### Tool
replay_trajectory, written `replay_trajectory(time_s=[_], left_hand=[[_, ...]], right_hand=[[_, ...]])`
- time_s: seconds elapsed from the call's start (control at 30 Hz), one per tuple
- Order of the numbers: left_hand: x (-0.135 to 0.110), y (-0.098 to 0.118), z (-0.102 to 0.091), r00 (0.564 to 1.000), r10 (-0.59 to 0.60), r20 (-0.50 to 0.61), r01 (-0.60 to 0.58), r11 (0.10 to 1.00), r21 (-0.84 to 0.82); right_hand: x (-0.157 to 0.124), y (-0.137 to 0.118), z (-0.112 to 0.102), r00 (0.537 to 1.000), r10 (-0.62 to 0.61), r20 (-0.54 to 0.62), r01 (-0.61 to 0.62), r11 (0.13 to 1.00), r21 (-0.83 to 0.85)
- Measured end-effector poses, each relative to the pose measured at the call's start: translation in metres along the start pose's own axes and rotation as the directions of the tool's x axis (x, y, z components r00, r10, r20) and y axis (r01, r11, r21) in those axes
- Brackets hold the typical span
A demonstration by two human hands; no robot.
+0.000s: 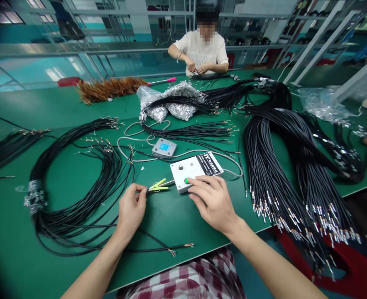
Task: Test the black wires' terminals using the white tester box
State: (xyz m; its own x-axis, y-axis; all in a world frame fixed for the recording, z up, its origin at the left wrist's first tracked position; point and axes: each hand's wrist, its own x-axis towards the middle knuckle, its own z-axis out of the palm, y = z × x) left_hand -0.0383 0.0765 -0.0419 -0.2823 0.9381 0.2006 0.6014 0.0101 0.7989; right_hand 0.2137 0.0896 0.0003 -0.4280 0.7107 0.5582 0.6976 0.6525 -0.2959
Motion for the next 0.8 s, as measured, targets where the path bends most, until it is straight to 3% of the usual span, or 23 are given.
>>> replay_trajectory(time_s=[0.2,0.4,0.5,0.63,0.7,0.8], left_hand=[[-0.001,0.001,-0.001,1.000,-0.013,-0.001,0.013,0.999,0.029],[-0.003,-0.006,-0.017,0.996,-0.074,-0.044,0.074,0.997,0.009],[-0.005,-0.011,-0.026,0.992,-0.115,-0.043,0.112,0.992,-0.053],[-0.008,-0.008,-0.031,0.987,-0.160,-0.010,0.156,0.974,-0.166],[-0.009,-0.003,-0.035,0.986,-0.167,-0.007,0.162,0.965,-0.207],[-0.007,0.004,-0.048,0.985,-0.169,-0.028,0.157,0.958,-0.238]], right_hand=[[-0.007,-0.004,0.015,0.998,-0.038,-0.052,0.033,0.994,-0.103],[-0.008,0.005,0.020,0.994,-0.060,-0.095,0.047,0.991,-0.128],[-0.005,0.005,0.018,0.994,-0.042,-0.101,0.032,0.995,-0.094],[-0.005,-0.008,0.011,0.996,0.020,-0.092,-0.014,0.998,0.068],[-0.011,-0.023,0.009,1.000,0.026,-0.006,-0.025,0.982,0.189],[-0.028,-0.046,0.008,0.963,-0.001,0.270,-0.088,0.945,0.316]])
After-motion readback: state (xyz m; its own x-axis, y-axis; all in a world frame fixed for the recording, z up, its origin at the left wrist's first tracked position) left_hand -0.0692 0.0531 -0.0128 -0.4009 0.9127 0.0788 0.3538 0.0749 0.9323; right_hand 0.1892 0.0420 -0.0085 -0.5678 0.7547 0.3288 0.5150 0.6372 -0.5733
